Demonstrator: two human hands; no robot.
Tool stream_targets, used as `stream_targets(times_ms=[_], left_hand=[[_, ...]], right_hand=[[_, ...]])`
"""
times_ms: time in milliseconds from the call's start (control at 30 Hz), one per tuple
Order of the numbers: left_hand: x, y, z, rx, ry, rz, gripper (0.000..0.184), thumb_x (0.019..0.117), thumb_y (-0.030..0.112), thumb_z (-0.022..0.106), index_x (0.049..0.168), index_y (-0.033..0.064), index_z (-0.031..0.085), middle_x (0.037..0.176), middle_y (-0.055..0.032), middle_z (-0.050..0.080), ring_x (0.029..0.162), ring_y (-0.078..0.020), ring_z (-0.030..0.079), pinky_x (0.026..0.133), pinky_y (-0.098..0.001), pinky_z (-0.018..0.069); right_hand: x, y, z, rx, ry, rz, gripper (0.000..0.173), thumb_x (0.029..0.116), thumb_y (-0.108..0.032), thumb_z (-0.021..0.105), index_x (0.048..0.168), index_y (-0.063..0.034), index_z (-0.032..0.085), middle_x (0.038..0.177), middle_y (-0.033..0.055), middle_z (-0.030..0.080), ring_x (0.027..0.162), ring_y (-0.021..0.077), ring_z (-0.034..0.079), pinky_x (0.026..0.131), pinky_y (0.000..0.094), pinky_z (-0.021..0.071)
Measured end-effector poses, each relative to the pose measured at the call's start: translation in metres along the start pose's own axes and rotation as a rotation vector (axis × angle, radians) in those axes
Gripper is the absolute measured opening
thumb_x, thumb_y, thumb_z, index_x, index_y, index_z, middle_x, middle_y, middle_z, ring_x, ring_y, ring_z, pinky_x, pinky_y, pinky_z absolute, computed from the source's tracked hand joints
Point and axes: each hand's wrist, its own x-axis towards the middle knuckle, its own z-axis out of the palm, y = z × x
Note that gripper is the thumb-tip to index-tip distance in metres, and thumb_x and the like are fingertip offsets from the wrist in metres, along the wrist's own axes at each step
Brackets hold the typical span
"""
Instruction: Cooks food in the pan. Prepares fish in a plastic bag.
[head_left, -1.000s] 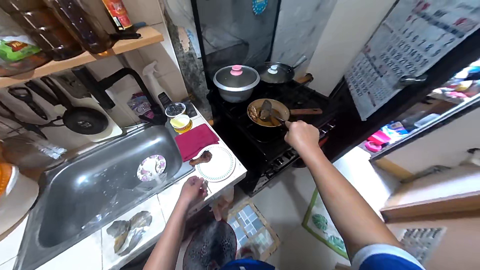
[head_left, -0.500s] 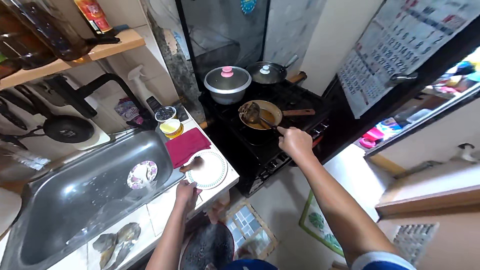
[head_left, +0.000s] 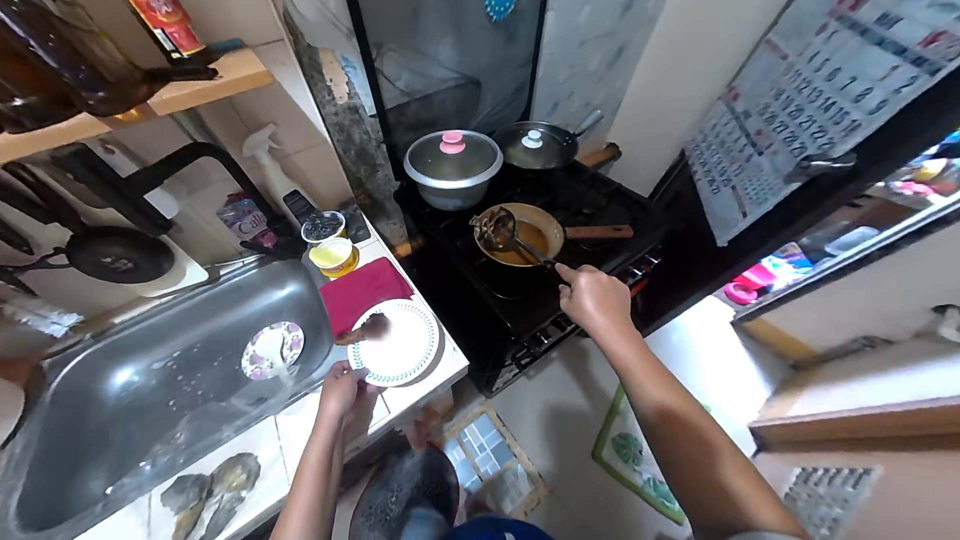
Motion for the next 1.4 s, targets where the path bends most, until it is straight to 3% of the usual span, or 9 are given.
stream_targets(times_ms=[200,467,767,1000,1100,1400], left_hand=[[0.006,0.045,0.017,0.014,-0.043,0.104,0.021,0.0984,-0.008,0.051,0.119,-0.0063,0.045,0.085,-0.0108,0.059,0.057,-0.0100,0.063,0.054,-0.0234,0.0572],[0.074,0.098,0.075,0.090,-0.173,0.155,0.028,0.0984,-0.007,0.052,0.126,-0.0089,0.044,0.094,-0.0170,0.060,0.068,-0.0154,0.066,0.063,-0.0276,0.0592],[0.149,0.120,0.136,0.177,-0.216,0.145,0.032,0.0952,-0.008,0.054,0.126,-0.0088,0.045,0.098,-0.0202,0.059,0.071,-0.0190,0.064,0.066,-0.0317,0.0575],[0.173,0.131,0.164,0.235,-0.261,0.171,0.031,0.0939,-0.009,0.056,0.124,-0.0088,0.049,0.105,-0.0239,0.061,0.079,-0.0242,0.067,0.072,-0.0368,0.0590],[0.175,0.136,0.169,0.250,-0.278,0.185,0.030,0.0942,-0.008,0.056,0.123,-0.0088,0.050,0.106,-0.0250,0.061,0.081,-0.0263,0.067,0.073,-0.0388,0.0592],[0.170,0.144,0.180,0.275,-0.314,0.219,0.033,0.0945,-0.008,0.056,0.127,-0.0088,0.049,0.106,-0.0246,0.061,0.078,-0.0247,0.067,0.071,-0.0370,0.0589]], right_hand=[[-0.003,-0.007,-0.003,-0.010,-0.005,0.004,0.039,0.1016,-0.010,0.058,0.140,-0.0129,0.065,0.121,0.0255,0.068,0.100,0.0461,0.069,0.081,0.0641,0.0516],[-0.006,-0.014,0.004,-0.013,0.011,0.032,0.040,0.1017,-0.009,0.056,0.141,-0.0127,0.065,0.120,0.0260,0.069,0.098,0.0463,0.069,0.080,0.0634,0.0517],[-0.009,-0.019,0.008,-0.001,0.083,0.002,0.041,0.0990,-0.005,0.054,0.137,-0.0097,0.067,0.118,0.0281,0.070,0.095,0.0498,0.070,0.079,0.0667,0.0516],[-0.009,-0.017,0.014,-0.012,0.160,-0.027,0.041,0.0959,-0.002,0.057,0.134,-0.0084,0.070,0.115,0.0288,0.071,0.091,0.0508,0.071,0.074,0.0665,0.0529],[-0.010,-0.014,0.018,0.048,0.181,-0.014,0.039,0.0962,-0.002,0.058,0.132,-0.0065,0.070,0.116,0.0285,0.071,0.094,0.0507,0.071,0.076,0.0677,0.0526],[-0.009,0.002,0.043,0.306,0.182,0.138,0.036,0.0986,-0.005,0.060,0.133,-0.0051,0.069,0.125,0.0247,0.070,0.114,0.0457,0.067,0.096,0.0652,0.0492]])
